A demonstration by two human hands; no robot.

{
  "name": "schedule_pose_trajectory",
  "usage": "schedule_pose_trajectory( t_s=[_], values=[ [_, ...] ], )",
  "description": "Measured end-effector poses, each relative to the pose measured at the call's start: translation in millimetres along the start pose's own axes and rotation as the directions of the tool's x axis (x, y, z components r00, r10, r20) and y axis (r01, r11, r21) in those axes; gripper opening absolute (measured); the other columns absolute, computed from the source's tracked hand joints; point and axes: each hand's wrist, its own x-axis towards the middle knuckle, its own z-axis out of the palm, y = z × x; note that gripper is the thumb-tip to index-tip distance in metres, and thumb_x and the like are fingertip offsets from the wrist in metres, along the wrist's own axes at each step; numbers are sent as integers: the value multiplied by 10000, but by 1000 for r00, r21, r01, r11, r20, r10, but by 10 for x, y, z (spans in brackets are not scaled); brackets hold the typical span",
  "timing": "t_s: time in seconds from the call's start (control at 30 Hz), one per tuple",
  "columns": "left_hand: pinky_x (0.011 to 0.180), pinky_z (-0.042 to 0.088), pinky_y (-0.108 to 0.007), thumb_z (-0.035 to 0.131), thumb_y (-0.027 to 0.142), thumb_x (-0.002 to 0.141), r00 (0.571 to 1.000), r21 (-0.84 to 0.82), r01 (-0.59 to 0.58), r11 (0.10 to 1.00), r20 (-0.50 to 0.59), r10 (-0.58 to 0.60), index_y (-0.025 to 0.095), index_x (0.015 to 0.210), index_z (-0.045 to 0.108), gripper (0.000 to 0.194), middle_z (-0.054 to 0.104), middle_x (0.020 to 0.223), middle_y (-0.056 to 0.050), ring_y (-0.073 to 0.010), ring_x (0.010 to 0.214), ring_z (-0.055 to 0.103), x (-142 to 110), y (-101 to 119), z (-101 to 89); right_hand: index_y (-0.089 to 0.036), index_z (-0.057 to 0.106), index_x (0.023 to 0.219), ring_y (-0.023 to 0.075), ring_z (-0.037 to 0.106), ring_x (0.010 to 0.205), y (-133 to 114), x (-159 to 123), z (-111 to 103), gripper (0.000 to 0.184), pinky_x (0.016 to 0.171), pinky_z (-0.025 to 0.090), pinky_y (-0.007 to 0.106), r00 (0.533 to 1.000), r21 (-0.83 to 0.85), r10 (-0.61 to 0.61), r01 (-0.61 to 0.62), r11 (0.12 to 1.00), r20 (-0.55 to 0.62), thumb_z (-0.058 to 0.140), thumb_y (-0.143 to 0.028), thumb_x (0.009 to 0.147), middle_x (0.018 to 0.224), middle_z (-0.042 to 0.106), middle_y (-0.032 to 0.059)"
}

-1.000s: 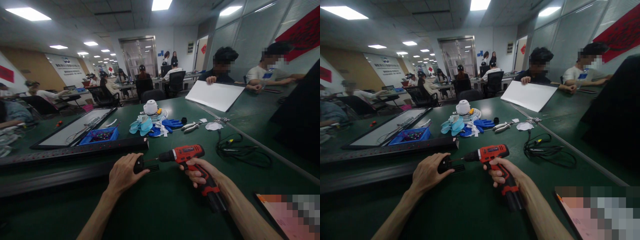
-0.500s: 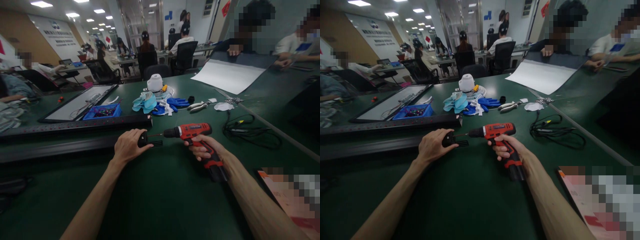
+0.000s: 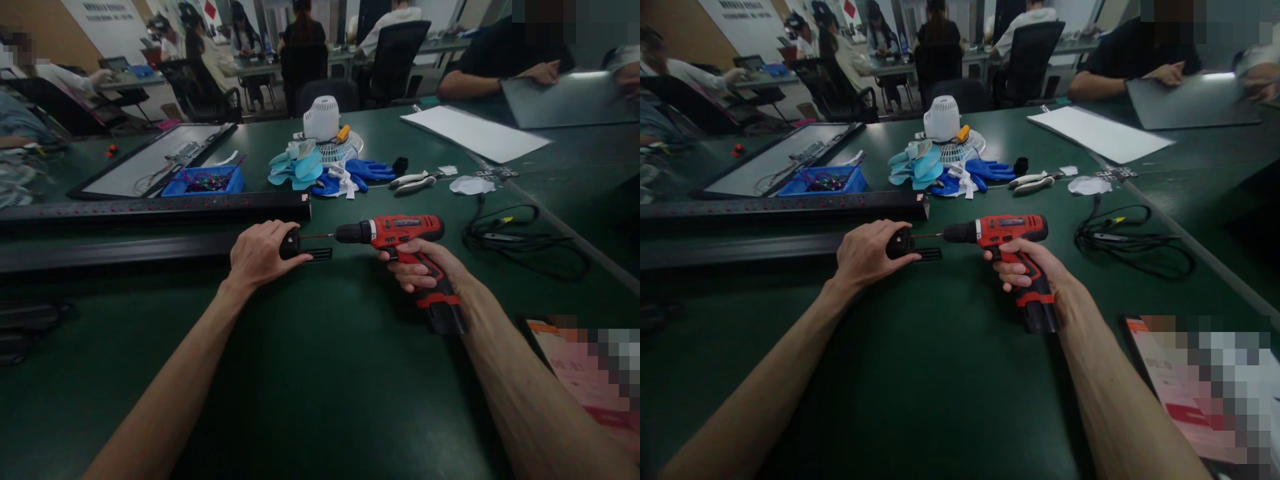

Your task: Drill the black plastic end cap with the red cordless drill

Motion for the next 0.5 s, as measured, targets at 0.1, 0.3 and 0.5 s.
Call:
schedule_pose_trajectory(
  t_s=[0.1, 0.3, 0.5],
  values=[
    [880, 461, -402, 566, 721, 889, 1000, -7, 3, 1000, -2, -3, 193, 1328, 590, 687, 698, 1164, -109, -297, 1049, 642, -1, -2, 2, -142, 603, 968, 30, 246, 344, -14, -5, 42, 143, 515, 531, 208, 1000, -5, 0, 0, 1000, -16, 538, -241, 889, 482, 389, -118],
    [892, 446, -396, 564, 722, 890, 1000, -22, 6, 1000, -13, -6, 187, 1326, 594, 690, 693, 1147, -107, -292, 1050, 635, -6, -10, 17, -128, 595, 963, 5, 324, 309, -31, 3, 76, 415, 503, 441, 188, 996, -21, 0, -2, 1000, -91, 200, -247, 1004, 449, 407, -123],
    [870, 443, -392, 574, 720, 884, 1000, -34, -1, 999, -23, 0, 182, 1302, 607, 681, 694, 1114, -106, -289, 1023, 635, -5, -27, 35, -120, 612, 973, 30, 416, 311, 16, -28, 119, 379, 527, 461, 226, 993, -125, -40, 26, 992, -115, 238, -183, 956, 433, 473, -94]
  ],
)
